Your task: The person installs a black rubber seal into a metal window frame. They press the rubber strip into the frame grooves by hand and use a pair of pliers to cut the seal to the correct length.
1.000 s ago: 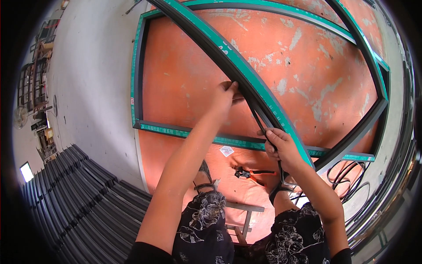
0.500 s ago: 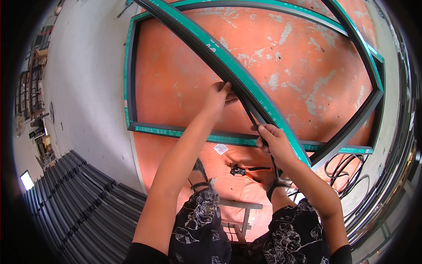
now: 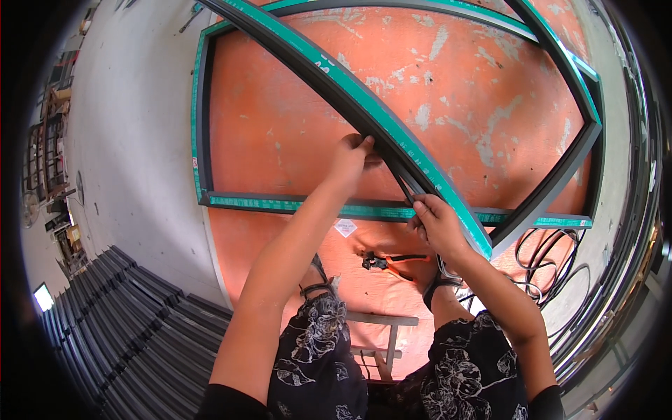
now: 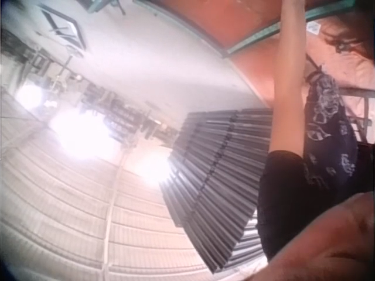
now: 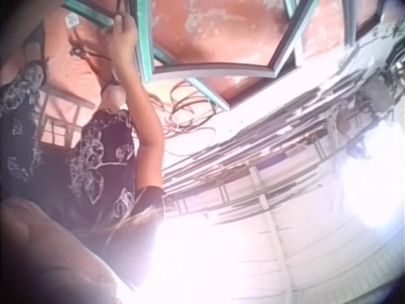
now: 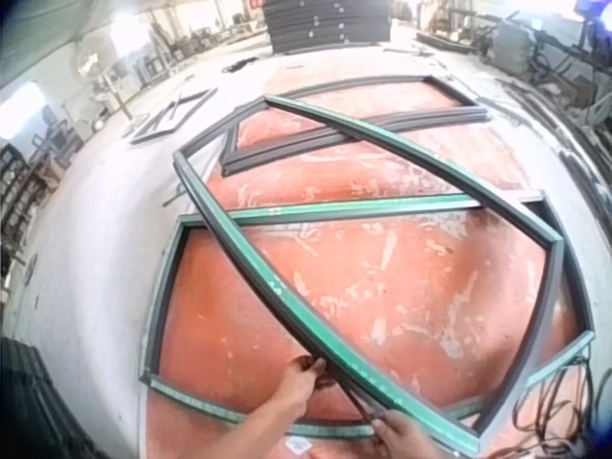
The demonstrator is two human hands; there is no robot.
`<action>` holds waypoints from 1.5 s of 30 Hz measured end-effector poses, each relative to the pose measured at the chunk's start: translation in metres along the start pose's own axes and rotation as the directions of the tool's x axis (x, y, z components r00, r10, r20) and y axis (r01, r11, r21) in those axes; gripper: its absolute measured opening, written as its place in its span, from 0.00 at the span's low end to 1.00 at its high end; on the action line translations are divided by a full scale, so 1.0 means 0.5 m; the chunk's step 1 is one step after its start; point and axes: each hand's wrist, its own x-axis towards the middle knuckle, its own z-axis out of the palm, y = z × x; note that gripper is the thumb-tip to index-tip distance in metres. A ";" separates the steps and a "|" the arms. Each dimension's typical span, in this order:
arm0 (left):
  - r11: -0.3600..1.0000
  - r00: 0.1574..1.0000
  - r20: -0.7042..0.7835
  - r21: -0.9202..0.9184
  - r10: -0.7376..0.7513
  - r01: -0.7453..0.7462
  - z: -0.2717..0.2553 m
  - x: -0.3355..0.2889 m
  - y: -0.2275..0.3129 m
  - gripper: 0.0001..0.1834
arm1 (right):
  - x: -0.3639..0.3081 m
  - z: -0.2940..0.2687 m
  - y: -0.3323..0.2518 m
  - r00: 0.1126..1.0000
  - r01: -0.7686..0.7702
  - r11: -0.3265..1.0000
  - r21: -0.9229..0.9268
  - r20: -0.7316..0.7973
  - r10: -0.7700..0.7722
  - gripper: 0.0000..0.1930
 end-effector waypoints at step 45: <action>0.997 0.986 -0.156 0.052 0.056 -0.048 -0.062 0.048 0.086 0.18 | -0.174 -0.113 0.061 0.989 -0.054 0.988 -0.142 0.132 0.073 0.12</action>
